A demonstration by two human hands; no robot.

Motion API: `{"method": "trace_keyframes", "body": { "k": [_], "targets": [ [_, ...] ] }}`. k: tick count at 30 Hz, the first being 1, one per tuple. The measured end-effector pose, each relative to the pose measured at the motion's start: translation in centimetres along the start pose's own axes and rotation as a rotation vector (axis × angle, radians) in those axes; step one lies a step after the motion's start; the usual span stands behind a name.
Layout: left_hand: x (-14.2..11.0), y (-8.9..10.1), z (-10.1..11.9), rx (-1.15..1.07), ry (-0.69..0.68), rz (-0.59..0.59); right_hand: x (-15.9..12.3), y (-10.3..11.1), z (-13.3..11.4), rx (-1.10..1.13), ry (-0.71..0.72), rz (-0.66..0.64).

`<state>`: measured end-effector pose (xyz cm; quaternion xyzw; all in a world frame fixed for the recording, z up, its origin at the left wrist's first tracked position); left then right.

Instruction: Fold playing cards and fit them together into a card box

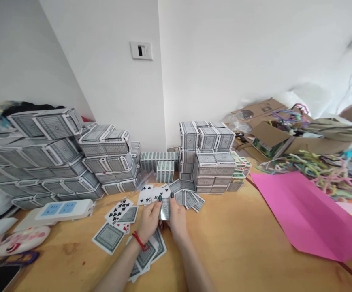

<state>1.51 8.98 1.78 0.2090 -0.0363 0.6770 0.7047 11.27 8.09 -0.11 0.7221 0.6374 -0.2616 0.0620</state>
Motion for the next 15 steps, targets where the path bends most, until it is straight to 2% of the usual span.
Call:
{"method": "trace_keyframes", "body": {
  "k": [4, 15],
  "targets": [
    [0.1, 0.6, 0.4, 0.033, -0.036, 0.05, 0.0, -0.2, -0.2, -0.056, 0.028, -0.007],
    [0.2, 1.4, 0.6, 0.132, -0.023, 0.068, -0.3, -0.6, -0.5, -0.186, 0.141, 0.008]
  ]
}}
Point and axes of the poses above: each hand's wrist, its own x-axis towards the middle knuckle, its own y-axis out of the back of the hand, z = x × y, the point moved 8 cm from there along x, towards the middle knuckle, and after that the axes turned 15 degrees about -y, right-handed, at the moved point
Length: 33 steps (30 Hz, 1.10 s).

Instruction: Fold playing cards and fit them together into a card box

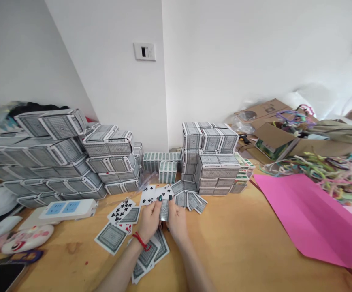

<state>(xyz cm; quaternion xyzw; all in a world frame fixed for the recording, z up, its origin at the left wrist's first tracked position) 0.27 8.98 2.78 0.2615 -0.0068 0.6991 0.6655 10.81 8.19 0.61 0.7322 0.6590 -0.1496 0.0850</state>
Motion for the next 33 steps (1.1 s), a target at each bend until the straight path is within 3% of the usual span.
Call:
{"method": "trace_keyframes", "body": {
  "k": [8, 13, 17, 24, 33],
  "targets": [
    [0.2, 0.7, 1.0, 0.131, -0.091, 0.022, 0.1, 0.1, 0.1, -0.046, 0.0, 0.038],
    [0.0, -0.2, 0.6, 0.018, -0.057, 0.004, 0.4, 0.6, 0.5, 0.007, -0.044, 0.046],
    [0.1, -0.4, 0.5, -0.051, -0.055, 0.004, 0.4, 0.8, 0.1, 0.0, 0.007, 0.063],
    [0.4, 0.5, 1.3, 0.151, -0.13, -0.006, -0.1, 0.4, -0.5, -0.071, 0.093, 0.047],
    [0.3, 0.8, 1.7, 0.206, -0.151, 0.01, 0.1, 0.4, -0.1, -0.093, 0.066, 0.063]
  ]
}}
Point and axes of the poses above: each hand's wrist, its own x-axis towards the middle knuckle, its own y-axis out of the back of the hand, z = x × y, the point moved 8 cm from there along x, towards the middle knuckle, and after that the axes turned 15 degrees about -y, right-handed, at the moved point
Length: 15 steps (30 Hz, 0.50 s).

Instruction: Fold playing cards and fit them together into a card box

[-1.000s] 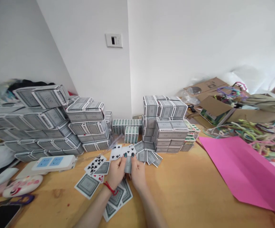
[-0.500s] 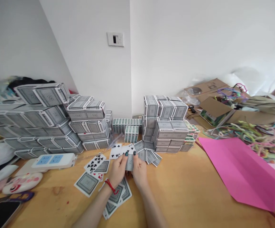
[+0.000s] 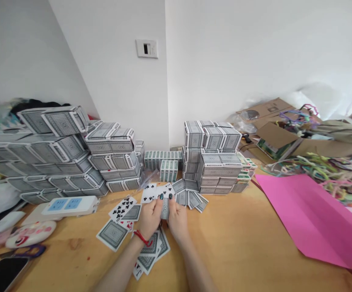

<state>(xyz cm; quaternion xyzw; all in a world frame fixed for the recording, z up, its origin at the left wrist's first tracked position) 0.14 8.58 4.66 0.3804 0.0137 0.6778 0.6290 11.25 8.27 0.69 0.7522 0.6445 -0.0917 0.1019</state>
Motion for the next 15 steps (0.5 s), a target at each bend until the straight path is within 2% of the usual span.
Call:
{"method": "trace_keyframes", "body": {
  "k": [5, 11, 15],
  "targets": [
    [-0.2, -0.3, -0.4, -0.068, 0.05, 0.024, 0.1, 0.3, 0.3, 0.066, -0.051, 0.025],
    [-0.9, -1.6, -1.7, -0.391, 0.204, -0.011, -0.1, -0.3, -0.3, 0.096, -0.023, -0.087],
    [-0.5, -1.1, -1.1, -0.237, 0.13, -0.049, 0.1, 0.0, -0.2, 0.069, -0.02, -0.046]
  ]
}}
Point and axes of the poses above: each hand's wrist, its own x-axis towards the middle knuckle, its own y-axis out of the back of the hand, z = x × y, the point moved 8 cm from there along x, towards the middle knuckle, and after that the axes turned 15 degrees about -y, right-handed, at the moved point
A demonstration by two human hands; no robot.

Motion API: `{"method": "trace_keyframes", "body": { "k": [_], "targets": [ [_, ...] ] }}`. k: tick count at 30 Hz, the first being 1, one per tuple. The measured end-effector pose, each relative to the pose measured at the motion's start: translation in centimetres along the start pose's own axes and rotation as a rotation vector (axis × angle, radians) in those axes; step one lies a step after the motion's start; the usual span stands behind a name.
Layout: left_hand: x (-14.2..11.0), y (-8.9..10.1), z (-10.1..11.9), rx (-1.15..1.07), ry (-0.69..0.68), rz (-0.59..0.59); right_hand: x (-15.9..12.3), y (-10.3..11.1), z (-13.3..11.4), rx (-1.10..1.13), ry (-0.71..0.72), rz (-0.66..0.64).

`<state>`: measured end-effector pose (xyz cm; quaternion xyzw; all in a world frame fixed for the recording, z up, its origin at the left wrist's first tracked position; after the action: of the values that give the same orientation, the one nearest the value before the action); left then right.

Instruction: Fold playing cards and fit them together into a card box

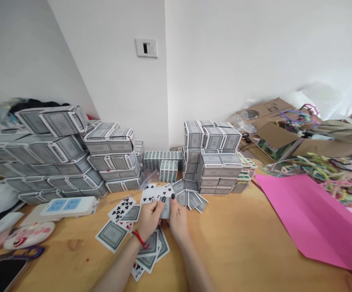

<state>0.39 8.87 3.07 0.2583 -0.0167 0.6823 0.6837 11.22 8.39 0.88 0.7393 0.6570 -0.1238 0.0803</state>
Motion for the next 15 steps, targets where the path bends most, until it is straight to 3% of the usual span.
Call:
{"method": "trace_keyframes", "body": {
  "k": [5, 11, 15],
  "targets": [
    [0.1, 0.2, 0.9, 0.17, -0.088, 0.004, 0.3, 0.6, 0.5, 0.006, -0.018, 0.054],
    [0.2, 2.1, -1.0, 0.154, 0.022, 0.153, -0.3, -1.0, 0.0, 0.039, -0.008, -0.18],
    [0.1, 3.5, -1.7, 0.063, 0.07, 0.263, 0.2, -0.5, 0.0, 0.107, -0.017, -0.132]
  ]
}}
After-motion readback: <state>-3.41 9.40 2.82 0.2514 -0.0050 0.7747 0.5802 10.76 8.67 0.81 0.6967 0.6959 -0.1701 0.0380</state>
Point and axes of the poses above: each hand's wrist, its own x-axis towards the middle knuckle, its own y-axis out of the back of the hand, z = x × y, the point moved 8 cm from there along x, towards the middle knuckle, and after that the axes turned 15 degrees about -y, right-handed, at the moved point
